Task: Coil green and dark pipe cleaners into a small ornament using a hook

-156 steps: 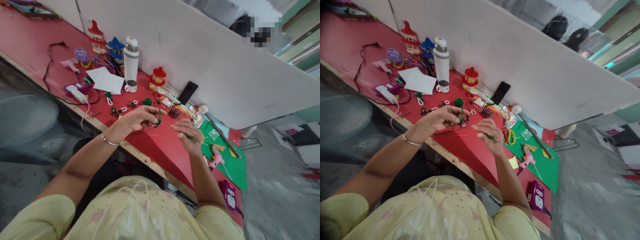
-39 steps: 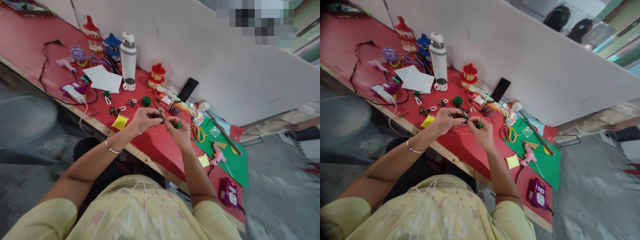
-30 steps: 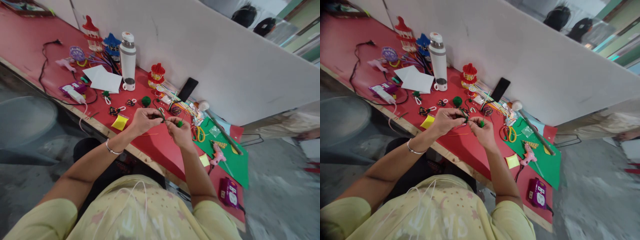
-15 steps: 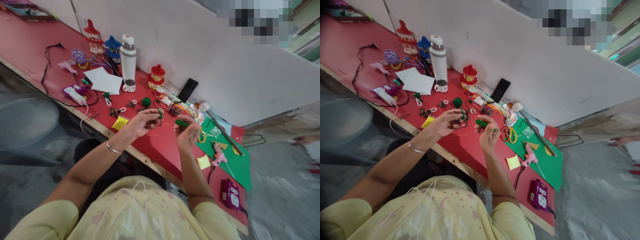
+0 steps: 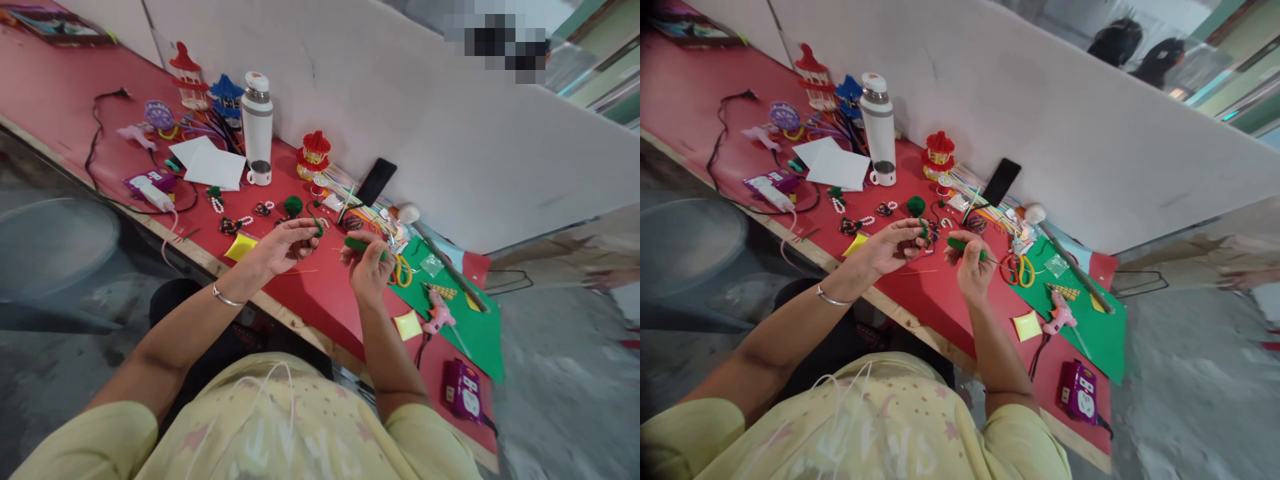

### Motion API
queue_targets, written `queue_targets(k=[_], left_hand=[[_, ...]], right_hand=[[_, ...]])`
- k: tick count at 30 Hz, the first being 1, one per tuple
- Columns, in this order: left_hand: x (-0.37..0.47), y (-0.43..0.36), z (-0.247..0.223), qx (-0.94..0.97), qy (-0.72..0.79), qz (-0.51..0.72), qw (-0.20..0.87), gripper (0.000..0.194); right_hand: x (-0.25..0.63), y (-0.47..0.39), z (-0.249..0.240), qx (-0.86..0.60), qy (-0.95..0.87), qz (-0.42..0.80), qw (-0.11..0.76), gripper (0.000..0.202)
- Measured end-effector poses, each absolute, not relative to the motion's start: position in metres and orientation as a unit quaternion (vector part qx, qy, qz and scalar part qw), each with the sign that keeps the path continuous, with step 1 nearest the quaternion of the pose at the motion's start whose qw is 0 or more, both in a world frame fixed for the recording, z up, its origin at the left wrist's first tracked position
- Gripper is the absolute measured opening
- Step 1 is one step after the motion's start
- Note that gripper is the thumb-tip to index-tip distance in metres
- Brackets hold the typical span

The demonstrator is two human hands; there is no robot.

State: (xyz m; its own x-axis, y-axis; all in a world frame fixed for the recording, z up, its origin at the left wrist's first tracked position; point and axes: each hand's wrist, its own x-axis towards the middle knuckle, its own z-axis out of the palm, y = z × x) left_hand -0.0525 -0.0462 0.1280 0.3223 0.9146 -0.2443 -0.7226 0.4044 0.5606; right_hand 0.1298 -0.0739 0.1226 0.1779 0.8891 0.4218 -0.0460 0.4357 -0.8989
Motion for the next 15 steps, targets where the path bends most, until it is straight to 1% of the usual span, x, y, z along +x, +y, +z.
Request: queue_targets(k=[6, 15], left_hand=[[-0.0546, -0.0447, 0.1251, 0.213, 0.262, 0.501, 0.797, 0.017], [-0.0529, -0.0435, 0.1212, 0.206, 0.258, 0.501, 0.800, 0.022]], right_hand=[[0.1297, -0.0737, 0.1220, -0.393, -0.525, 0.363, 0.662, 0.058], [0.1270, -0.0741, 0.1221, -0.397, -0.506, 0.369, 0.671, 0.055]])
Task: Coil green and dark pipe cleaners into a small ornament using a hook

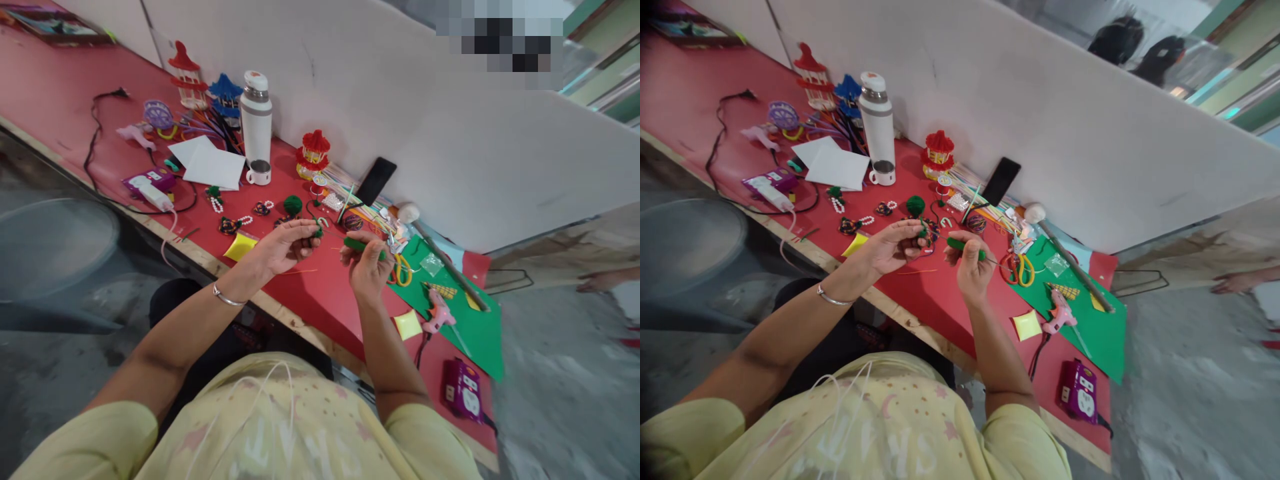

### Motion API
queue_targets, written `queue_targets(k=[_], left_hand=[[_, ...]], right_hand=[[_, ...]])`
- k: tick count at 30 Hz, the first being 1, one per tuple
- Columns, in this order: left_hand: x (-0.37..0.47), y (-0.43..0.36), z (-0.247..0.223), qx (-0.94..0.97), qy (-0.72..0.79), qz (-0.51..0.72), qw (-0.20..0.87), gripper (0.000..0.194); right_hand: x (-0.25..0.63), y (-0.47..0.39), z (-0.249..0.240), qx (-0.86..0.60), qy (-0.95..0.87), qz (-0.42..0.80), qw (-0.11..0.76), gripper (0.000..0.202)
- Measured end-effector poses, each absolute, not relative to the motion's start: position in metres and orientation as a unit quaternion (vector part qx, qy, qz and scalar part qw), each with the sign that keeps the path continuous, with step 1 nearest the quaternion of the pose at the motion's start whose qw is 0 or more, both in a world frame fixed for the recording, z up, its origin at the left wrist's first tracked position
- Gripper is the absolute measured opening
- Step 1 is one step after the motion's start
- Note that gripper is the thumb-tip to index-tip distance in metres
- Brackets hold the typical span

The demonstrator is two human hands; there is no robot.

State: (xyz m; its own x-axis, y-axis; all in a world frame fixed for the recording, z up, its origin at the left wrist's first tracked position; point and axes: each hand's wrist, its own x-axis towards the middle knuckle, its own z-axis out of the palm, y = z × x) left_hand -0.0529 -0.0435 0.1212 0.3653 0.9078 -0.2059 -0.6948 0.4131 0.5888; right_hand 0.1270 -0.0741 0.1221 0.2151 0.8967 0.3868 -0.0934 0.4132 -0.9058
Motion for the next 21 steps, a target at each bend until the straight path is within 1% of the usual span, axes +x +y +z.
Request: queue_targets(k=[9, 16, 21], left_hand=[[-0.0536, -0.0449, 0.1228, 0.208, 0.255, 0.493, 0.805, 0.021], [-0.0538, -0.0445, 0.1202, 0.218, 0.244, 0.493, 0.806, 0.028], [-0.0535, -0.0447, 0.1181, 0.232, 0.244, 0.492, 0.803, 0.031]], right_hand=[[0.1257, -0.0771, 0.1229, -0.422, -0.504, 0.374, 0.654, 0.060], [0.1251, -0.0770, 0.1235, -0.409, -0.502, 0.374, 0.664, 0.056], [0.1240, -0.0773, 0.1220, -0.420, -0.496, 0.379, 0.659, 0.056]])
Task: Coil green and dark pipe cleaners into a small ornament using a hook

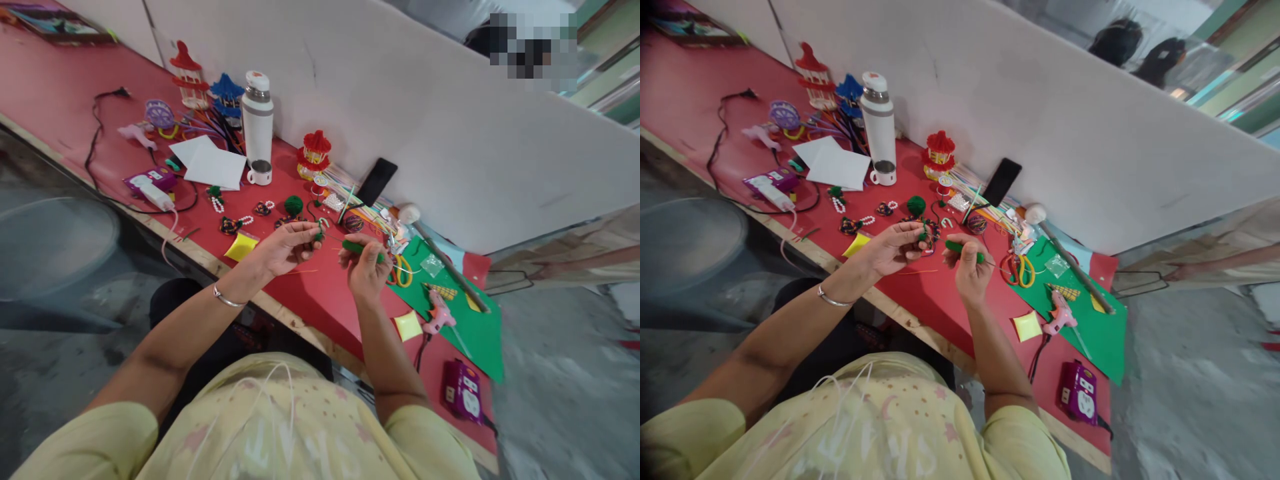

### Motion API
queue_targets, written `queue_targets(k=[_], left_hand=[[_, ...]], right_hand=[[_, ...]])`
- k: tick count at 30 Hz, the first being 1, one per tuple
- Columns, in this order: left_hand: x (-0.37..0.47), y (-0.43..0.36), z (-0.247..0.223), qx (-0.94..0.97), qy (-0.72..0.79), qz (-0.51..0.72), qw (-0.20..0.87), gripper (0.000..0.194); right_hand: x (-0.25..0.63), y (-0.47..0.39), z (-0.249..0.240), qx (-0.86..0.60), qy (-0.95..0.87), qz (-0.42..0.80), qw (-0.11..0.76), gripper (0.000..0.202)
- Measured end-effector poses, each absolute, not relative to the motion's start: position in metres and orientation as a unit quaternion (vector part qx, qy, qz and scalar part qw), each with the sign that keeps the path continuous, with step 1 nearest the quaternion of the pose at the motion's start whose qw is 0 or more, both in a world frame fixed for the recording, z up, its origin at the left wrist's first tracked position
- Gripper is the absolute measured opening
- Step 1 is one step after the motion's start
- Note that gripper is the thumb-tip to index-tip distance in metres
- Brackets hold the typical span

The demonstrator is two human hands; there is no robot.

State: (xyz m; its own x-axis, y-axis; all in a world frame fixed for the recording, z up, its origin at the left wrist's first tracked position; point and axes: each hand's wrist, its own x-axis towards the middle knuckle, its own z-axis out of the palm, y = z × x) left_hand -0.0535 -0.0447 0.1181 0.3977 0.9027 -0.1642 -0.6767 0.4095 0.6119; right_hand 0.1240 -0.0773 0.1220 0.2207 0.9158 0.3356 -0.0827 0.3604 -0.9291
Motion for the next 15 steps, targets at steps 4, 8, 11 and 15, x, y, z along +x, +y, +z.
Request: queue_targets(k=[4, 8, 11, 15], left_hand=[[-0.0546, -0.0450, 0.1169, 0.248, 0.236, 0.496, 0.798, 0.032], [-0.0569, -0.0447, 0.1145, 0.270, 0.244, 0.488, 0.793, 0.031], [-0.0578, -0.0447, 0.1146, 0.282, 0.248, 0.480, 0.793, 0.031], [-0.0570, -0.0467, 0.1195, 0.290, 0.241, 0.480, 0.792, 0.042]], right_hand=[[0.1229, -0.0784, 0.1207, -0.405, -0.503, 0.381, 0.662, 0.051], [0.1233, -0.0797, 0.1199, -0.415, -0.503, 0.387, 0.652, 0.049], [0.1240, -0.0795, 0.1193, -0.416, -0.488, 0.423, 0.640, 0.044], [0.1248, -0.0766, 0.1183, -0.412, -0.428, 0.502, 0.628, 0.045]])
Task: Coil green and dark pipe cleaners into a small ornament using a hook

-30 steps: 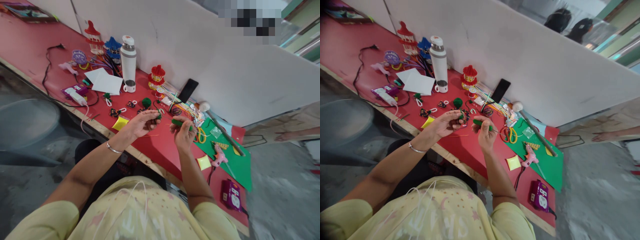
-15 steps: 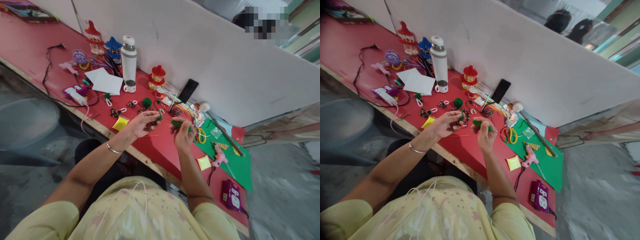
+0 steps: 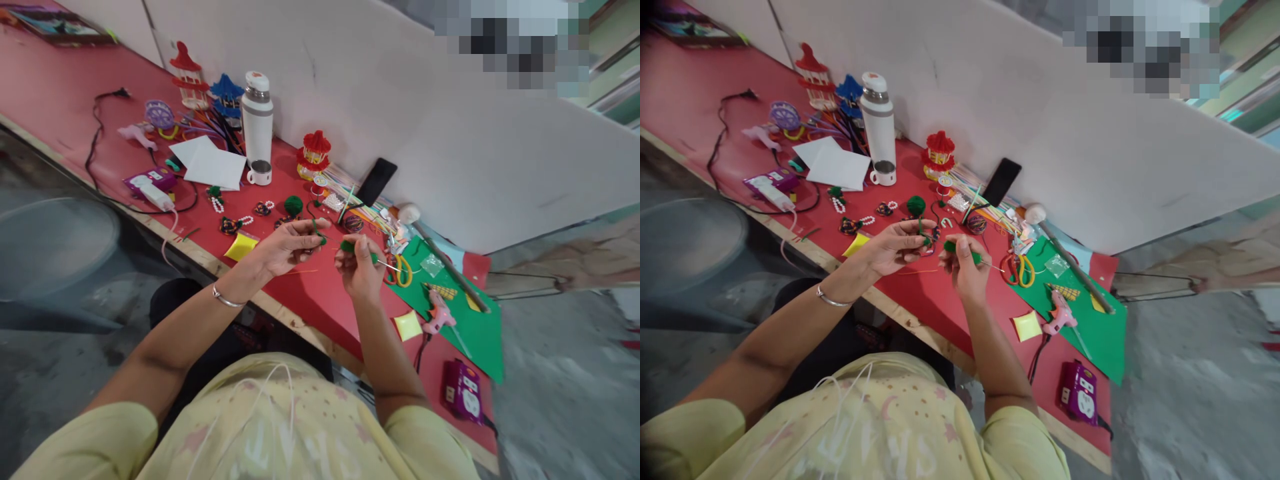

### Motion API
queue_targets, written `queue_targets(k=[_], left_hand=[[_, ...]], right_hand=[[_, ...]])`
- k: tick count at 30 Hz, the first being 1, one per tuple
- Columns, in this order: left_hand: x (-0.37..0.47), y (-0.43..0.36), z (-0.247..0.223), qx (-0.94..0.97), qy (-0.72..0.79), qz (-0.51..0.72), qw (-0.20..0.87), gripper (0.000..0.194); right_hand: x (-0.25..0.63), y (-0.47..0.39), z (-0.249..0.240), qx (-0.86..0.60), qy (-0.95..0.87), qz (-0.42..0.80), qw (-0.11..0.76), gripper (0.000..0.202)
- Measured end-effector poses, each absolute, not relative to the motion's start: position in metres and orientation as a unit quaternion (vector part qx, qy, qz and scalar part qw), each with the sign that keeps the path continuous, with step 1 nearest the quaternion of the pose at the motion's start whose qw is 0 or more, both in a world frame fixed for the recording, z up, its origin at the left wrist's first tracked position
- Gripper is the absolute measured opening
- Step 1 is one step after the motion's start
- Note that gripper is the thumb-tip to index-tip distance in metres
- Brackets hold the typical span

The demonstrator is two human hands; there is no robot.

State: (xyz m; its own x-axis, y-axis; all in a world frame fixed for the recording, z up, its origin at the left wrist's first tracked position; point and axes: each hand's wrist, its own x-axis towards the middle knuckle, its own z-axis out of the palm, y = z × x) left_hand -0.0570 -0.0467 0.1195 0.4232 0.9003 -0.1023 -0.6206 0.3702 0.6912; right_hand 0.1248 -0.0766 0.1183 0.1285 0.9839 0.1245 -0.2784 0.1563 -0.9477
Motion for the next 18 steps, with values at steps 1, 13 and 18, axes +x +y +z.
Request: queue_targets(k=[1, 13, 18], left_hand=[[-0.057, -0.047, 0.121, 0.291, 0.238, 0.481, 0.792, 0.047], [-0.051, -0.054, 0.122, 0.337, 0.290, 0.535, 0.718, 0.057], [-0.052, -0.052, 0.124, 0.373, 0.319, 0.549, 0.676, 0.041]], right_hand=[[0.125, -0.075, 0.118, -0.414, -0.408, 0.520, 0.626, 0.046], [0.130, -0.061, 0.116, -0.394, -0.318, 0.603, 0.616, 0.053], [0.132, -0.066, 0.115, -0.433, -0.330, 0.535, 0.646, 0.051]])
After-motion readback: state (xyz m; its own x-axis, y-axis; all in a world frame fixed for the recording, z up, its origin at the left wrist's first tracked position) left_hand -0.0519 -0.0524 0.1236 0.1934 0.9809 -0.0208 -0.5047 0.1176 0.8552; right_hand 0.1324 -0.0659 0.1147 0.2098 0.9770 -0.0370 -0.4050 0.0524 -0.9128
